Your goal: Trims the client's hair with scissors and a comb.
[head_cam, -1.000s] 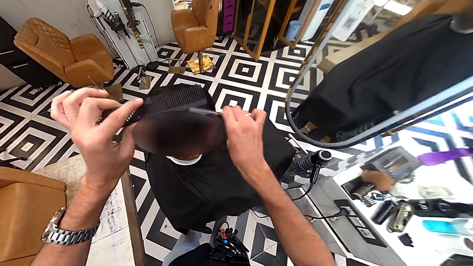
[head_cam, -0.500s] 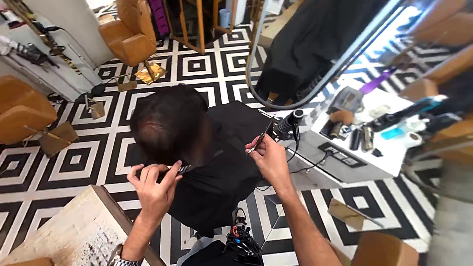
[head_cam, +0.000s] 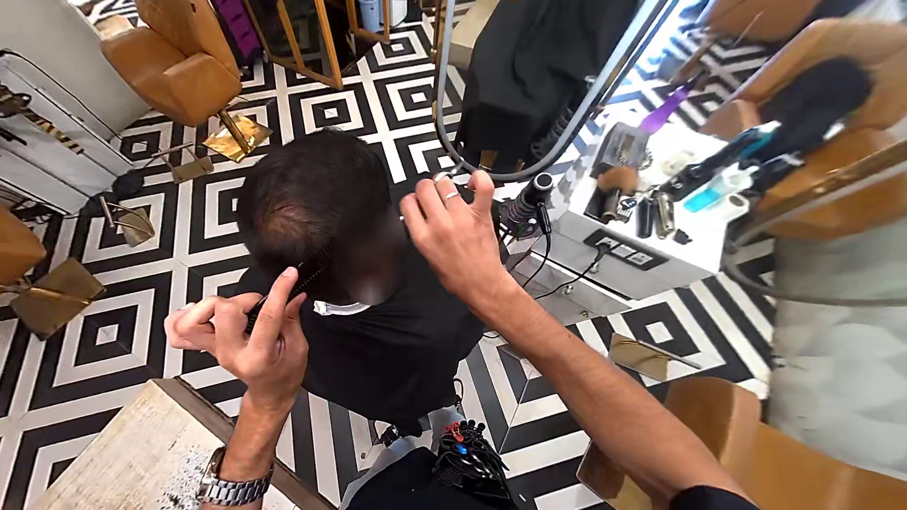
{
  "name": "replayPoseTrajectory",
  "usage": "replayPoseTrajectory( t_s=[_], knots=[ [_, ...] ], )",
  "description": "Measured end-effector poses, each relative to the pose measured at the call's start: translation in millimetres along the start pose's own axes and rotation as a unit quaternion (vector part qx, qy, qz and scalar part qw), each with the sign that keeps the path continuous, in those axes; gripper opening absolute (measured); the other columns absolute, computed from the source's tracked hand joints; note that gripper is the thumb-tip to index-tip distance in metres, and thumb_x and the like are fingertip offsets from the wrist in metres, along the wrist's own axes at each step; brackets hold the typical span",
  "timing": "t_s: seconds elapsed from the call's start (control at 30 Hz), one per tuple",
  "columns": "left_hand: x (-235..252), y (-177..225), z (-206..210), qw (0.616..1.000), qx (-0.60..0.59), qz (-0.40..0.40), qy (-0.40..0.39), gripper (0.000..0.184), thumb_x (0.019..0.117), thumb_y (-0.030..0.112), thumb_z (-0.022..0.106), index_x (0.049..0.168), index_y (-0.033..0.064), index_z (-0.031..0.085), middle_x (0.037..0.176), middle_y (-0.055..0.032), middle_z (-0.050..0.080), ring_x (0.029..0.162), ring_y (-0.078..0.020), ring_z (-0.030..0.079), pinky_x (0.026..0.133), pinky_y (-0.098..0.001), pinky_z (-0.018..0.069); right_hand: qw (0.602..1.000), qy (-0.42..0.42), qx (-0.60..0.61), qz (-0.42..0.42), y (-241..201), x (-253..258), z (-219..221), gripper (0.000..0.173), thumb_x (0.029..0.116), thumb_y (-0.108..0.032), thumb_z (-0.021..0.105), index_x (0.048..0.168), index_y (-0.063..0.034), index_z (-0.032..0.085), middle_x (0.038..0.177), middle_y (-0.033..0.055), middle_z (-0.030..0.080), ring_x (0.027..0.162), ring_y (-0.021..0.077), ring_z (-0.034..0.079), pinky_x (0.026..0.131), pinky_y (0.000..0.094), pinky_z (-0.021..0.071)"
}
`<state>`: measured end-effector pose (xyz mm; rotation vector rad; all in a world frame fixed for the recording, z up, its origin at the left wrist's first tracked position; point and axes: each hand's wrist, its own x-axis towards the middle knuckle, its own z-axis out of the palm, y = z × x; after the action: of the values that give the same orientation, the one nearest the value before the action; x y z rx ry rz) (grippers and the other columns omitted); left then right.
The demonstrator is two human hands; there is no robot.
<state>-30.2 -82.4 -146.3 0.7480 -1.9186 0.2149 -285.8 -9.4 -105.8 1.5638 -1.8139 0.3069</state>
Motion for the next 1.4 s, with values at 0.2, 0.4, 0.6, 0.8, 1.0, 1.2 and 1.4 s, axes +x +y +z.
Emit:
replayPoseTrajectory(
  t_s=[0.2,0.4,0.6,0.8,1.0,1.2,1.4],
  knots=[
    [20.6,-2.8,-8.1,0.999,-0.019,0.023,0.034,0.031,0.0967,0.029,0.071,0.124,0.0154,0.072,0.097,-0.0117,0.062,0.105,-0.0307,0.054,0.104,-0.0521,0.0314,0.998,0.044,0.037,-0.018,-5.5,17.1,-17.7,0.018,0.0997,0.005,0.051,0.103,-0.0045,0.066,0.089,0.013,0.065,0.084,0.0288,0.065,0.095,0.0538,0.0394],
    [28.0,-32.7,-7.5,0.988,-0.127,0.042,-0.079,0.033,0.1078,0.023,0.051,0.104,-0.0012,0.073,0.083,-0.0148,0.072,0.085,-0.0269,0.07,0.11,-0.0575,0.0373,0.942,-0.034,0.271,0.196,17.8,-11.6,-33.1,0.016,0.096,-0.001,0.062,0.111,-0.0005,0.067,0.1,0.0144,0.072,0.094,0.0303,0.07,0.088,0.0519,0.0513],
    [-55.3,-52.1,18.2,0.971,-0.17,0.061,-0.154,0.032,0.0995,0.03,0.067,0.131,0.0239,0.071,0.097,-0.0124,0.062,0.108,-0.0325,0.053,0.108,-0.057,0.0269,0.894,-0.114,0.306,0.308,14.1,-57.3,-28.4,0.016,0.095,-0.004,0.064,0.111,-0.0046,0.064,0.095,0.0088,0.073,0.086,0.0216,0.072,0.078,0.0434,0.0594],
    [-39.0,-54.9,14.5,0.99,-0.135,0.036,-0.003,0.028,0.0956,0.025,0.073,0.123,0.0181,0.074,0.092,-0.0105,0.059,0.101,-0.0275,0.053,0.103,-0.048,0.0326,0.995,-0.07,0.011,0.075,-19.3,-63.3,-17.0,0.016,0.096,0.008,0.054,0.102,-0.0027,0.065,0.093,0.0162,0.069,0.089,0.0332,0.07,0.101,0.0619,0.0405],
    [2.9,-51.5,4.0,0.989,-0.125,0.064,0.037,0.027,0.0941,0.022,0.075,0.121,0.0203,0.075,0.089,-0.0089,0.057,0.098,-0.0251,0.052,0.1,-0.0455,0.0323,0.998,-0.047,-0.04,0.029,-44.9,-7.9,-22.1,0.016,0.0978,0.004,0.053,0.106,-0.0045,0.064,0.1,0.0145,0.065,0.095,0.0314,0.065,0.098,0.0574,0.037],
    [6.1,-53.1,-8.1,0.961,-0.197,0.1,-0.166,0.033,0.0987,0.027,0.067,0.129,0.0164,0.072,0.093,-0.0142,0.063,0.098,-0.0321,0.058,0.101,-0.0552,0.0353,0.994,-0.061,0.062,0.062,-28.0,-14.4,-35.7,0.017,0.0971,0.007,0.053,0.106,-0.0026,0.064,0.088,0.015,0.066,0.079,0.0312,0.066,0.092,0.0571,0.0421],
    [19.6,-53.2,-7.5,0.981,-0.158,0.056,-0.095,0.03,0.0965,0.025,0.071,0.125,0.0176,0.074,0.09,-0.0128,0.063,0.1,-0.0321,0.056,0.101,-0.053,0.0335,0.99,-0.123,0.047,0.044,-7.7,-16.1,-28.7,0.017,0.0906,0.0,0.066,0.107,-0.0044,0.064,0.099,0.0162,0.064,0.092,0.0354,0.065,0.093,0.0615,0.0394]
  ],
)
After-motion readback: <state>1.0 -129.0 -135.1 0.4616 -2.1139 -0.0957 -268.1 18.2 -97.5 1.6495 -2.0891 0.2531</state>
